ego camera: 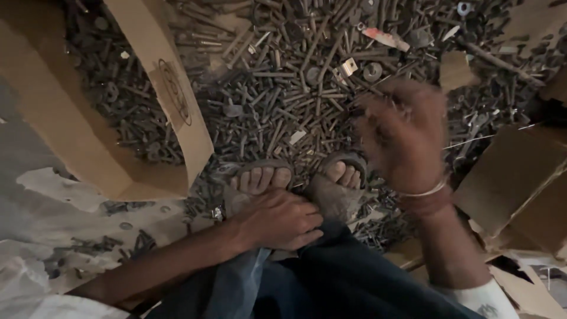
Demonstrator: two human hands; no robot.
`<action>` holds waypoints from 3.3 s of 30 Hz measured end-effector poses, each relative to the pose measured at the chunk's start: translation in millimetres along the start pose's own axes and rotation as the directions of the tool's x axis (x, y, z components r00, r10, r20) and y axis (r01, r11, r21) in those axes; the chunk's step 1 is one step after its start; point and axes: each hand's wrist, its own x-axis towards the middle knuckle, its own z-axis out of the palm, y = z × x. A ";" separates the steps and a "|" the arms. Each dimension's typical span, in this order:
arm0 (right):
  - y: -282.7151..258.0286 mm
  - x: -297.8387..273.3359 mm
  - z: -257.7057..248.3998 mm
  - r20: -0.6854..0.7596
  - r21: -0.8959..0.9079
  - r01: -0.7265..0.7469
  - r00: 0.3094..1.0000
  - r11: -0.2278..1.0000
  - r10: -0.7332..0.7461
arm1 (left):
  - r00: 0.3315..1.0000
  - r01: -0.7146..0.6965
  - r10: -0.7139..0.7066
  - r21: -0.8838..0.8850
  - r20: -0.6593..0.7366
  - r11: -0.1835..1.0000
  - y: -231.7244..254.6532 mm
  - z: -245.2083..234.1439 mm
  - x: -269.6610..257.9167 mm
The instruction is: Sorting through a pile of bolts, nuts, and washers on the floor.
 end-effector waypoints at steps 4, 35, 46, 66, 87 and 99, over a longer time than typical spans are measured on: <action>-16.4 5.8 33.3 0.145 -0.066 0.354 0.928 0.933 -0.342 | 0.998 -0.035 0.036 0.009 -0.042 0.999 -3.2 5.3 -2.1; -1.1 -6.9 26.6 0.093 -0.017 0.306 0.948 0.952 -0.304 | 1.000 0.009 -0.010 0.143 0.010 0.990 -8.1 15.8 -1.3; 27.2 -29.7 6.3 0.299 -0.079 0.329 0.908 0.941 -0.293 | 0.997 -0.041 0.048 0.107 -0.063 0.993 -13.8 24.5 -3.0; -8.8 -19.8 12.4 0.136 -0.011 0.083 0.987 0.997 -0.080 | 0.997 -0.044 0.050 0.082 -0.067 0.996 -11.9 24.0 -0.7; 1.3 -34.4 24.8 0.017 -0.124 -0.018 1.000 0.992 0.020 | 0.998 -0.019 0.022 0.066 -0.052 0.998 -14.4 26.7 0.8; -11.9 -15.7 34.3 0.089 -0.057 0.149 0.986 0.987 -0.144 | 0.996 -0.041 0.047 0.088 -0.075 0.995 -10.5 22.4 0.9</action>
